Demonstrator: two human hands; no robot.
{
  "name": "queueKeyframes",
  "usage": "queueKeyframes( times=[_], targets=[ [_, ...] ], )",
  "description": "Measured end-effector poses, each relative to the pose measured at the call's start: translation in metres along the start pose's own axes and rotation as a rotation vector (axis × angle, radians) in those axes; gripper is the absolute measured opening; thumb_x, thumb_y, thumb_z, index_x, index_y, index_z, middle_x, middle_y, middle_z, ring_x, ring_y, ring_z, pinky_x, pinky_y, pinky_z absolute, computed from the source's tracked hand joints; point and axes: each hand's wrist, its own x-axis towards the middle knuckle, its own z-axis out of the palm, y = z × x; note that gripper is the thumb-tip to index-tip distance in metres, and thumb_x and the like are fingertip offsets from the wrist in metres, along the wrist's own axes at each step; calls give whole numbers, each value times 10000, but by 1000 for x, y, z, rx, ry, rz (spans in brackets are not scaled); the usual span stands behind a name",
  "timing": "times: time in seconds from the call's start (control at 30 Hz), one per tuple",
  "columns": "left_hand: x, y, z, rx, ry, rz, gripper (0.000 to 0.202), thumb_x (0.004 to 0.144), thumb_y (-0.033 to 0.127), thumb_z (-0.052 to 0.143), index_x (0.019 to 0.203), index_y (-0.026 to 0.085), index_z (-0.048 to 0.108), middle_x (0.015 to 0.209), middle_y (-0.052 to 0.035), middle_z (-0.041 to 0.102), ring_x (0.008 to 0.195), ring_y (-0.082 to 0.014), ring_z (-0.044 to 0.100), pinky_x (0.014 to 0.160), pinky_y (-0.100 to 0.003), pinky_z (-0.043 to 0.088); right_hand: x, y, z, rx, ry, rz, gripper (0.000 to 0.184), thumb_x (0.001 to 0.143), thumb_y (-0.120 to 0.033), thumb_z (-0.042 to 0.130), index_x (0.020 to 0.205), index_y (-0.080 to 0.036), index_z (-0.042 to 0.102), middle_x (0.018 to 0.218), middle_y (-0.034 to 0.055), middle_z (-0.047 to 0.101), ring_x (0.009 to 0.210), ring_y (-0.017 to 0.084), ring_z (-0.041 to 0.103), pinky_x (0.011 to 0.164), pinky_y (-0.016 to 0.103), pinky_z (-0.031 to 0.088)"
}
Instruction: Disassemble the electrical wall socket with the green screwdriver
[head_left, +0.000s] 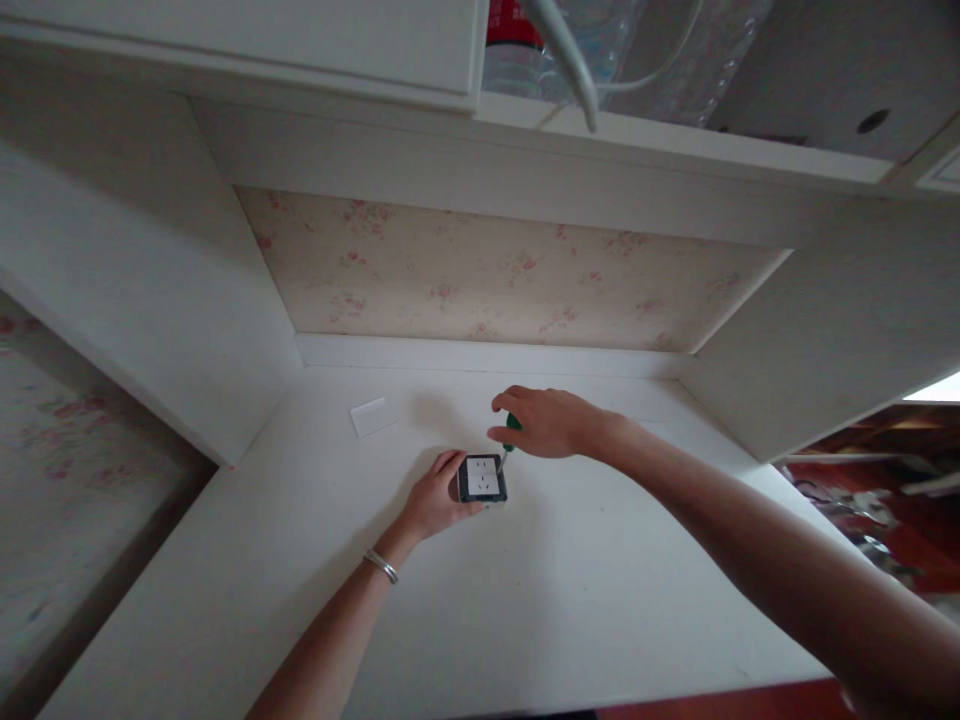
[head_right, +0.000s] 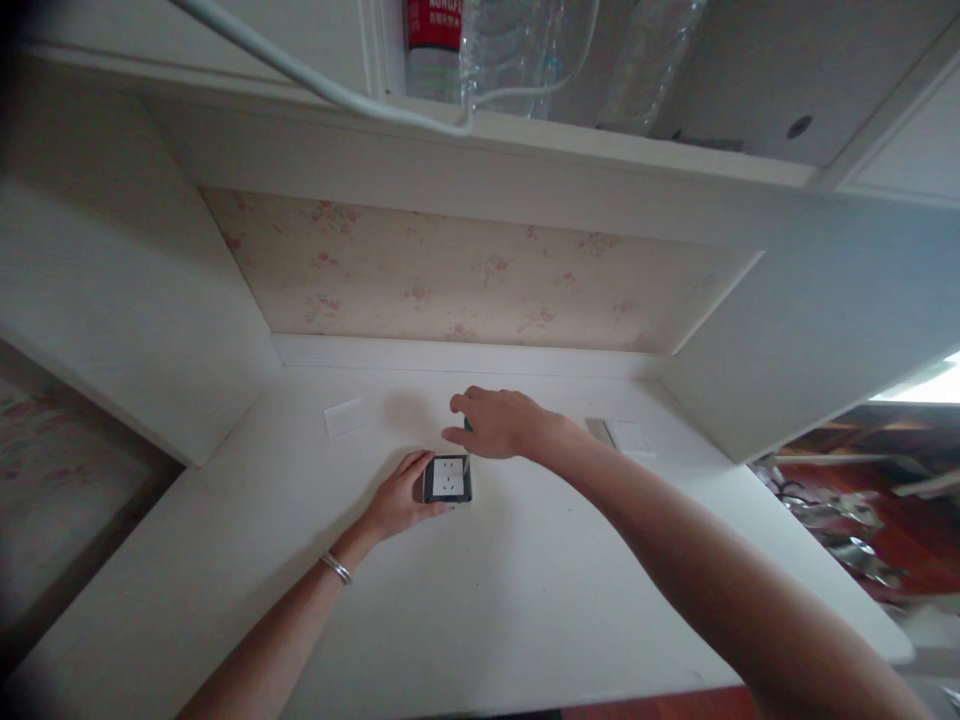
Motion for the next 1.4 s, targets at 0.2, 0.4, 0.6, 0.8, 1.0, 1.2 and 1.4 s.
queueKeyframes(
  times=[0.2, 0.4, 0.6, 0.8, 1.0, 1.2, 1.4],
  targets=[
    [0, 0, -1, 1, 10, 13, 817, 616, 460, 739, 1327, 252, 395, 1362, -52, 409, 1226, -252, 436, 1034, -356, 372, 2, 2, -1, 37, -42, -116, 307, 857, -311, 438, 1130, -223, 548, 1143, 88, 605, 932, 218, 603, 745, 295, 416],
    [0, 0, 0, -7, 5, -7, 822, 614, 461, 740, 1328, 251, 393, 1372, -57, 398, 1228, -256, 429, 1034, -363, 363, 2, 5, 2, -25, -53, 51, 475, 867, -491, 385, 1228, -207, 506, 1125, 127, 624, 956, 284, 607, 739, 353, 433],
    [0, -1, 0, 4, 6, 6, 827, 615, 486, 735, 1329, 242, 396, 1369, -55, 397, 1234, -251, 423, 1040, -345, 358, 0, 4, 3, 74, -68, -127, 452, 802, -343, 524, 1243, -253, 482, 1253, 75, 554, 989, 224, 597, 771, 289, 435],
    [-2, -1, 0, 5, 8, 0, 820, 624, 492, 729, 1331, 250, 390, 1375, -49, 393, 1229, -250, 429, 1034, -344, 362, -1, 1, 4, -12, -35, 17, 395, 900, -383, 340, 1213, -209, 507, 1124, 116, 624, 957, 262, 609, 750, 347, 433],
    [-1, -2, 1, 16, 11, 5, 820, 623, 486, 731, 1331, 252, 389, 1372, -40, 398, 1226, -241, 429, 1034, -342, 361, -1, 1, 2, 1, -34, -29, 465, 808, -460, 502, 1226, -254, 489, 1205, 84, 581, 939, 251, 610, 702, 310, 427],
    [-2, 0, -1, 2, 4, -2, 816, 623, 480, 731, 1331, 253, 395, 1373, -54, 399, 1220, -256, 438, 1021, -354, 377, 0, -1, -1, -14, -26, -35, 309, 870, -294, 395, 1118, -217, 563, 1106, 84, 640, 934, 220, 608, 721, 294, 413],
    [-2, 0, 0, -14, 19, 16, 809, 619, 483, 734, 1319, 244, 408, 1355, -57, 415, 1222, -252, 434, 1032, -358, 367, 0, -6, -2, -64, -26, 69, 405, 841, -492, 426, 1068, -205, 597, 1009, 106, 666, 859, 249, 624, 652, 304, 411]
  ],
)
